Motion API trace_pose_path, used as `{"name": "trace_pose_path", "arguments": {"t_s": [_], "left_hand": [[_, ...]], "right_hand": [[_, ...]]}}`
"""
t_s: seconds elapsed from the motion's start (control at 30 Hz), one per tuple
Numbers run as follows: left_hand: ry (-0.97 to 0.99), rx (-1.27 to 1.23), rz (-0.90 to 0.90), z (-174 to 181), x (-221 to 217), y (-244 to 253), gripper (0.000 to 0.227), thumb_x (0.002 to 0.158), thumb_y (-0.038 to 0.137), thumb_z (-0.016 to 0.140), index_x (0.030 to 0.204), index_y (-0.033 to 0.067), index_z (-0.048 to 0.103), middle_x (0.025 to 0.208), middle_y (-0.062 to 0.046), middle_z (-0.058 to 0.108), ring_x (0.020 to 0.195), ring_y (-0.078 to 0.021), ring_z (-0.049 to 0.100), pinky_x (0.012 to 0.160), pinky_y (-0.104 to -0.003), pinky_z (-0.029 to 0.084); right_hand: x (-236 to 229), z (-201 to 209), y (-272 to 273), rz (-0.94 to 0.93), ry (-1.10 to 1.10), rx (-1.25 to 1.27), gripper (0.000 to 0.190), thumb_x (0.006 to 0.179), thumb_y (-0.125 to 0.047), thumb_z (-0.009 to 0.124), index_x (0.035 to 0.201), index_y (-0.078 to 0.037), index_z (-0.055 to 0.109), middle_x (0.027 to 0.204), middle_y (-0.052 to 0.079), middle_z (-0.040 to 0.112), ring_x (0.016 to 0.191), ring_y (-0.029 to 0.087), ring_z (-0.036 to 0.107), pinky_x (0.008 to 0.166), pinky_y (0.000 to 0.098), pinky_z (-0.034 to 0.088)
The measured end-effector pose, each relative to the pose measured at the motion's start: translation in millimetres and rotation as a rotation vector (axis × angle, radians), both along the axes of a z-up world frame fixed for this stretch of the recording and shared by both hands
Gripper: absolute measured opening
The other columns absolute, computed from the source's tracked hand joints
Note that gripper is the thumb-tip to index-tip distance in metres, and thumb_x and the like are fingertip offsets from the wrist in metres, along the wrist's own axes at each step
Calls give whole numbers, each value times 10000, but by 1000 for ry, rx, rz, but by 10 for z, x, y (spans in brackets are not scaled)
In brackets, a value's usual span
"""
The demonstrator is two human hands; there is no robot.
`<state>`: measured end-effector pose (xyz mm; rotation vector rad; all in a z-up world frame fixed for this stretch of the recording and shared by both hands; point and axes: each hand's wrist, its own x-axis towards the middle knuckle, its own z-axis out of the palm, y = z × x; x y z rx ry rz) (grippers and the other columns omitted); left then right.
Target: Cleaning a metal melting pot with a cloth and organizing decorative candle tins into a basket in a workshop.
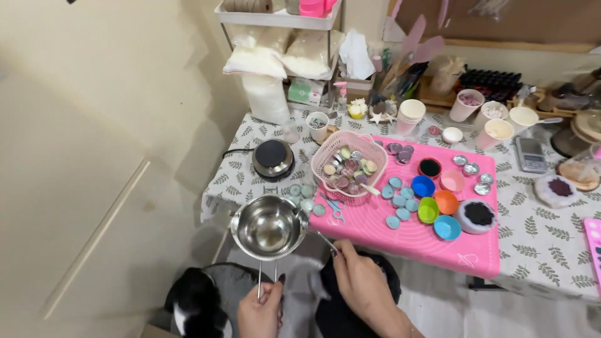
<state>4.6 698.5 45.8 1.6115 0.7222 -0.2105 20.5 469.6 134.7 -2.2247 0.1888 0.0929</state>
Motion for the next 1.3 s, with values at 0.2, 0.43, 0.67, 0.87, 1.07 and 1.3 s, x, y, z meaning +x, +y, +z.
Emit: {"name": "trace_pose_path", "arguments": {"t_s": [0.2, 0.43, 0.67, 0.87, 1.07, 1.3], "left_hand": [[-15, 54, -126, 135, 1016, 406, 275, 875, 227, 774, 730, 0, 720, 459, -40, 551, 353, -106, 449, 357, -286, 329], [7, 90, -74, 130, 1828, 817, 217, 844, 200, 769, 772, -5, 761, 470, -43, 577, 365, -106, 480, 361, -279, 356], [-58, 68, -221, 297, 2676, 1098, 269, 876, 227, 743, 737, -2, 724, 463, -26, 552, 362, -96, 466, 356, -276, 347], [-97, 146, -517, 391, 3578, 1407, 298, 876, 246, 755, 700, 12, 700, 458, -8, 553, 367, -84, 486, 365, -266, 357], [-34, 183, -776, 549, 4130, 1655, 244, 847, 220, 760, 695, 35, 709, 466, 11, 577, 377, -74, 517, 375, -270, 401], [-149, 323, -921, 712, 4424, 1838, 196, 792, 162, 798, 705, 9, 713, 491, -42, 563, 452, -81, 458, 445, -290, 374]], "right_hand": [[1025, -135, 404, 40, -60, 99, 245, 970, -191, 529, 1192, -90, 546, 685, 244, 673, 690, 453, 675, 616, 559, 496], [1982, 136, 752, 68, -93, 56, 221, 970, -177, 562, 1174, -90, 568, 642, 227, 661, 654, 460, 664, 607, 553, 493], [2338, -54, 809, -139, -214, 131, 216, 943, -124, 578, 1150, -62, 586, 669, 187, 674, 575, 345, 689, 534, 466, 509], [2620, -63, 936, -455, -33, 177, 204, 959, -101, 569, 1158, -79, 611, 566, 182, 572, 475, 274, 575, 481, 412, 441], [3003, -185, 1627, -436, -68, 82, 172, 948, -130, 572, 1112, -80, 596, 595, 149, 642, 524, 310, 666, 505, 454, 484], [3161, -272, 2268, -482, -10, -184, 118, 955, -161, 566, 1046, -85, 559, 608, 180, 643, 588, 380, 661, 554, 523, 489]]}}
